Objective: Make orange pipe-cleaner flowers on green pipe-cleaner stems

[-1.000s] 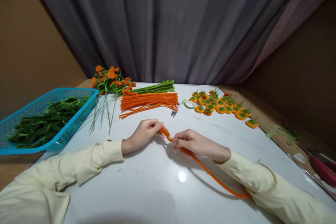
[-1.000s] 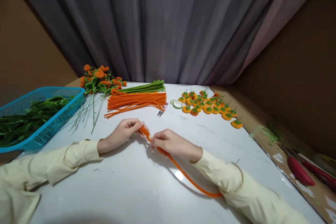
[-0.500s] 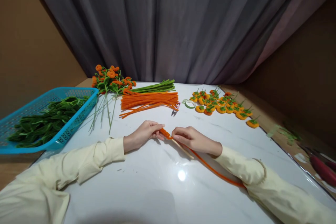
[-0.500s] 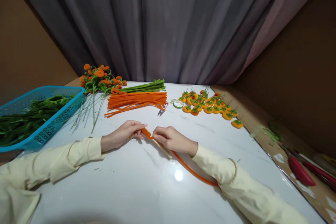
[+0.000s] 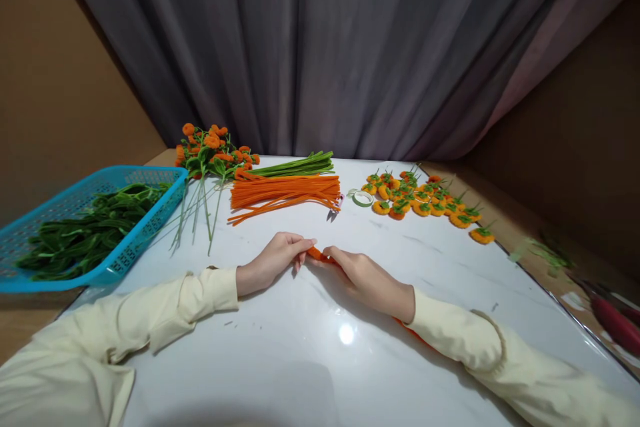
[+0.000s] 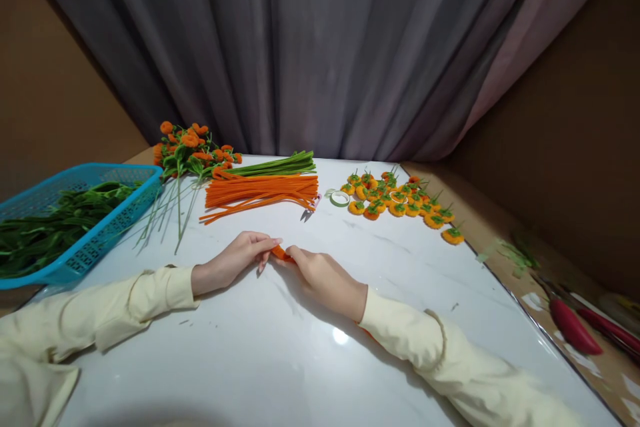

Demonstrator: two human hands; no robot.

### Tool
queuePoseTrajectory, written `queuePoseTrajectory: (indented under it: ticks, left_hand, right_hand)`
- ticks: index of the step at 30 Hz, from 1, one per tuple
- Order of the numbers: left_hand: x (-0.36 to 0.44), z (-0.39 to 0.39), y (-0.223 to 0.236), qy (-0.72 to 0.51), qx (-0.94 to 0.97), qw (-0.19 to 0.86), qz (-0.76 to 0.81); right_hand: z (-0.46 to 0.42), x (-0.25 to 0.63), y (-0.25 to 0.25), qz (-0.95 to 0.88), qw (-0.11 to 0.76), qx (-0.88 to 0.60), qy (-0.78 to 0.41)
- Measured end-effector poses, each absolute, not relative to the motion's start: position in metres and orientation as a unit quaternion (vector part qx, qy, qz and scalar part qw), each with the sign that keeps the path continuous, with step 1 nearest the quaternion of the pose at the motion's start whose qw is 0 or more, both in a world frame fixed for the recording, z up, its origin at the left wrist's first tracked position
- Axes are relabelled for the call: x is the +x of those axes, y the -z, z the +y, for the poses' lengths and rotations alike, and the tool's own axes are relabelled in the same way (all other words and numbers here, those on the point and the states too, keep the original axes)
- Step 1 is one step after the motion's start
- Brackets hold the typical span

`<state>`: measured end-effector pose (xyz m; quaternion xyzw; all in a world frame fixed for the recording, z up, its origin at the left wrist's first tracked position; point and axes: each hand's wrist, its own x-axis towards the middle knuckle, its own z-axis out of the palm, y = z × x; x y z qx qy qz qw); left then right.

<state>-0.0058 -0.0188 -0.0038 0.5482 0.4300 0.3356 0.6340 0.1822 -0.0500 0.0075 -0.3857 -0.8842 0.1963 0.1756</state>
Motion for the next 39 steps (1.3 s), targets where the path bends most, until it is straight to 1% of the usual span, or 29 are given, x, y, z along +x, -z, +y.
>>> queuePoseTrajectory:
  ticks: [3,10,16,20,28,32,35,39]
  left_hand:
    - [-0.006,-0.02,0.004,-0.333,0.57,0.607,0.442]
    - [-0.006,-0.023,0.001,-0.343,0.606,0.548,0.464]
    - [-0.006,-0.025,-0.002,-0.355,0.633,0.508,0.464]
    - [-0.007,-0.026,-0.002,-0.352,0.632,0.51,0.466]
    - [-0.005,-0.029,0.001,-0.362,0.633,0.527,0.437]
    - [-0.006,-0.027,0.001,-0.362,0.609,0.551,0.44]
    - [-0.005,-0.026,-0.001,-0.359,0.598,0.564,0.442]
    - [-0.004,-0.027,-0.006,-0.351,0.576,0.603,0.425]
  right_hand:
    - [-0.052,0.181,-0.007,-0.871,0.213,-0.389,-0.213]
    - [-0.054,0.18,-0.007,-0.847,0.256,-0.426,-0.188]
    - [-0.051,0.181,-0.007,-0.832,0.276,-0.431,-0.214]
    - [-0.049,0.183,-0.003,-0.837,0.284,-0.406,-0.233]
    - [-0.049,0.182,-0.002,-0.821,0.312,-0.407,-0.252]
    - [-0.049,0.183,-0.001,-0.822,0.33,-0.407,-0.225]
    - [-0.046,0.187,-0.004,-0.844,0.306,-0.385,-0.213]
    - [-0.037,0.196,-0.016,-0.882,0.214,-0.352,-0.228]
